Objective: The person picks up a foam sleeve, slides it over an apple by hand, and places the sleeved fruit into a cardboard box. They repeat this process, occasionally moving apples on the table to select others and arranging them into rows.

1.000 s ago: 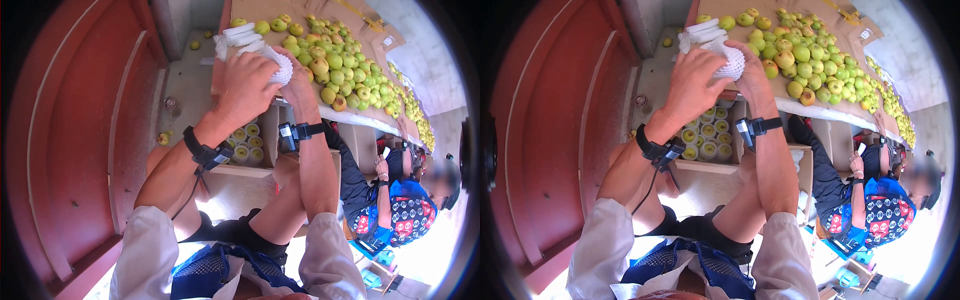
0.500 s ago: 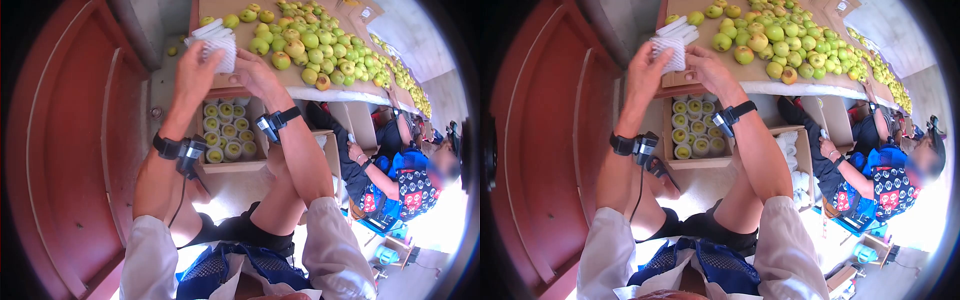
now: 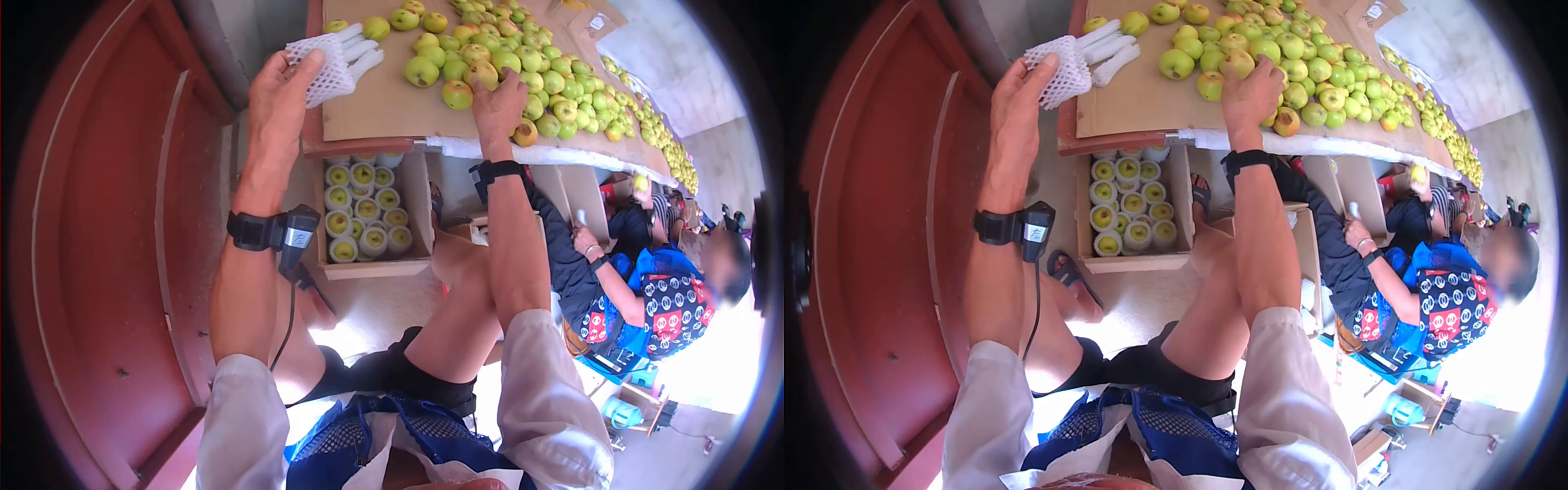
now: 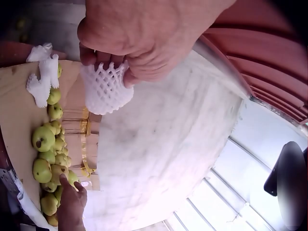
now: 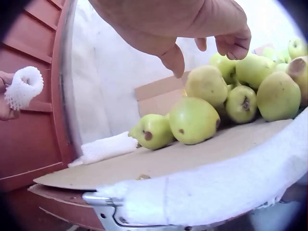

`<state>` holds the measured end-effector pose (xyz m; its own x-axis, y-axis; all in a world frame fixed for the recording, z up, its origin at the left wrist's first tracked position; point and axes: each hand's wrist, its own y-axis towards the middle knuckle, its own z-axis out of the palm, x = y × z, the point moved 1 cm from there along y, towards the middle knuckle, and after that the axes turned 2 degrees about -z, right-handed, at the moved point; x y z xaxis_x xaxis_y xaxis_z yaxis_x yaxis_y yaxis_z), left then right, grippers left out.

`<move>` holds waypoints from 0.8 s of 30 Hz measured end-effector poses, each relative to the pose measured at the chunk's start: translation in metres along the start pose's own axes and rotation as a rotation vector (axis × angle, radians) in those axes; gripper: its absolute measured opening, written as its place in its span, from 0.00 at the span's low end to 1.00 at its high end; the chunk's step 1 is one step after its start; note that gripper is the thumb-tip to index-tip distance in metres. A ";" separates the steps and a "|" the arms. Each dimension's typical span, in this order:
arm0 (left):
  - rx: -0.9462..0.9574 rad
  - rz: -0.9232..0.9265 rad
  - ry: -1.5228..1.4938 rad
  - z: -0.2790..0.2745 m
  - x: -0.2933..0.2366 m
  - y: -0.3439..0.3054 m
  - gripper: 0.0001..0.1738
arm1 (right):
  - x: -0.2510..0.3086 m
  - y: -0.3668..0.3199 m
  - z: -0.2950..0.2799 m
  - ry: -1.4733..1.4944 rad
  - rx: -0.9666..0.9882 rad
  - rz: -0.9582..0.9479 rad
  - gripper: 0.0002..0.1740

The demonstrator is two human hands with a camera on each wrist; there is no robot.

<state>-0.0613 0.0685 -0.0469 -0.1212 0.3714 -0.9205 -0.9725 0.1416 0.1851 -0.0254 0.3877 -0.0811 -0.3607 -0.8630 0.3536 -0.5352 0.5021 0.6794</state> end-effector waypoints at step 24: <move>0.015 -0.008 -0.035 0.007 -0.004 -0.001 0.20 | -0.024 0.009 0.008 0.547 0.138 0.047 0.39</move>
<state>-0.0583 0.0730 -0.0413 -0.1064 0.4024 -0.9092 -0.9703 0.1578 0.1834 -0.0277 0.4134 -0.0885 0.0421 -0.7240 0.6885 -0.6363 0.5119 0.5772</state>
